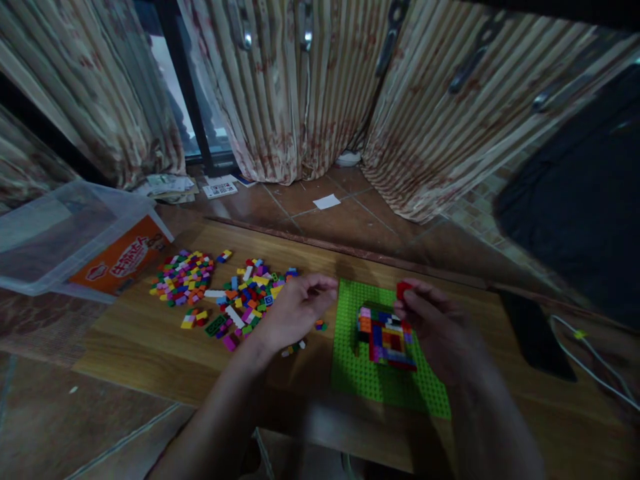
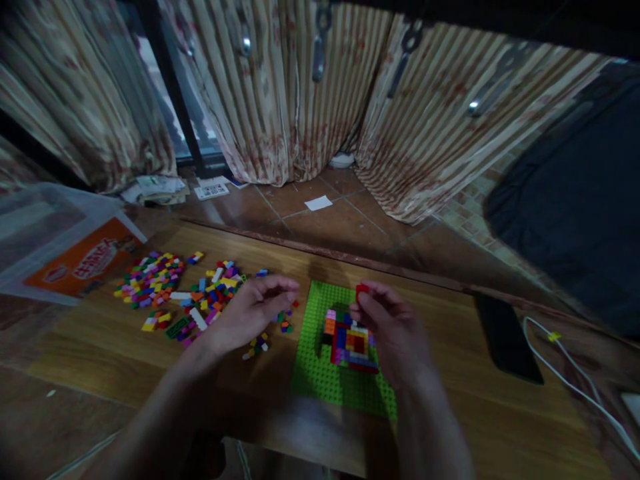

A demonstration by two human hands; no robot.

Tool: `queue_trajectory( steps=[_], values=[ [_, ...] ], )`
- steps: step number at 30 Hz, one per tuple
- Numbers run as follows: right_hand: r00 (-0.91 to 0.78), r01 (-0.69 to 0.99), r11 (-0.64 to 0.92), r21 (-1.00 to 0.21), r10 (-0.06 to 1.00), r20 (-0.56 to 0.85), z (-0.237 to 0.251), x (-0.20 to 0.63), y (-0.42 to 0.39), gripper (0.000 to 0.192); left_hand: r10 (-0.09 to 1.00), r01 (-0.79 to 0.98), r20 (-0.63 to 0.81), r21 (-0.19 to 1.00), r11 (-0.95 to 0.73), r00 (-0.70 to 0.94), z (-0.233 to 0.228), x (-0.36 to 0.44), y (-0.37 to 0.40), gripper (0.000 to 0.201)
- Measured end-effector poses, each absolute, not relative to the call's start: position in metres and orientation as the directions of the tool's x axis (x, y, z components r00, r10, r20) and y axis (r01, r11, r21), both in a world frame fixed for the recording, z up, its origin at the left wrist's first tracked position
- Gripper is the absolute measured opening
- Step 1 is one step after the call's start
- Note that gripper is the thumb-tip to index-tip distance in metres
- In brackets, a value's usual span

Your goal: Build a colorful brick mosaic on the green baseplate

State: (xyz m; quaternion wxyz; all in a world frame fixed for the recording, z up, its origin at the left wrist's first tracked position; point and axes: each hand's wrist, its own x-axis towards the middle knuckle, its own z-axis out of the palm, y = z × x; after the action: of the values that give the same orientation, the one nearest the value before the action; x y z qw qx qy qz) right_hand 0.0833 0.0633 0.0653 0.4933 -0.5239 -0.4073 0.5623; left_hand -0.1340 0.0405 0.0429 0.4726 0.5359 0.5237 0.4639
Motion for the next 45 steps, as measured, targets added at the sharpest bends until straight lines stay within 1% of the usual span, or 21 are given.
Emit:
queue_trajectory(
  steps=[2,4,6,8,11,13,15,18,22,26,31,36,39,45],
  values=[
    [0.009,0.038,-0.171,-0.985,0.985,-0.171,0.066,0.1,0.066,0.036,0.999,0.168,0.007,0.986,-0.015,0.046,0.039,-0.129,0.041,0.019],
    [-0.033,0.206,-0.185,-0.961,0.98,-0.196,0.065,0.109,0.066,0.039,0.998,0.194,-0.001,0.981,-0.012,0.069,0.036,-0.125,0.041,0.021],
    [-0.083,0.315,-0.2,-0.928,0.968,-0.237,0.063,0.112,0.063,0.039,0.996,0.216,-0.013,0.976,-0.006,0.086,0.033,-0.122,0.041,0.022],
    [-0.141,0.37,-0.197,-0.908,0.954,-0.265,0.061,0.112,0.059,0.036,0.995,0.25,-0.023,0.968,-0.002,0.095,0.031,-0.118,0.04,0.023],
    [-0.199,0.418,-0.161,-0.894,0.944,-0.263,0.056,0.112,0.056,0.035,0.992,0.296,-0.037,0.955,0.0,0.119,0.03,-0.112,0.037,0.023],
    [-0.194,0.454,-0.126,-0.882,0.952,-0.236,0.052,0.114,0.056,0.035,0.99,0.315,-0.044,0.949,0.0,0.132,0.029,-0.108,0.036,0.024],
    [-0.183,0.531,-0.069,-0.845,0.964,-0.194,0.049,0.115,0.057,0.033,0.989,0.332,-0.048,0.943,-0.001,0.14,0.029,-0.105,0.035,0.025],
    [-0.231,0.635,0.024,-0.772,0.96,-0.16,0.048,0.113,0.056,0.024,0.988,0.365,-0.048,0.931,-0.009,0.147,0.029,-0.101,0.035,0.025],
    [-0.326,0.647,0.073,-0.759,0.927,-0.188,0.049,0.104,0.052,0.013,0.986,0.412,-0.052,0.911,-0.019,0.161,0.03,-0.097,0.034,0.026],
    [-0.36,0.638,0.101,-0.764,0.915,-0.18,0.045,0.1,0.052,0.011,0.978,0.452,-0.088,0.892,-0.008,0.19,0.033,-0.093,0.033,0.026],
    [-0.327,0.654,0.099,-0.75,0.931,-0.163,0.042,0.1,0.052,0.012,0.974,0.484,-0.101,0.875,-0.01,0.203,0.034,-0.091,0.031,0.026],
    [-0.304,0.656,0.119,-0.745,0.946,-0.117,0.04,0.098,0.051,0.014,0.977,0.475,-0.07,0.879,-0.036,0.203,0.031,-0.091,0.031,0.025],
    [-0.289,0.655,0.111,-0.747,0.951,-0.112,0.038,0.096,0.05,0.015,0.976,0.468,-0.06,0.882,-0.046,0.208,0.03,-0.09,0.031,0.024],
    [-0.263,0.702,0.117,-0.703,0.959,-0.103,0.041,0.094,0.05,0.018,0.979,0.446,-0.062,0.894,-0.032,0.193,0.029,-0.086,0.03,0.022]
  ],
)
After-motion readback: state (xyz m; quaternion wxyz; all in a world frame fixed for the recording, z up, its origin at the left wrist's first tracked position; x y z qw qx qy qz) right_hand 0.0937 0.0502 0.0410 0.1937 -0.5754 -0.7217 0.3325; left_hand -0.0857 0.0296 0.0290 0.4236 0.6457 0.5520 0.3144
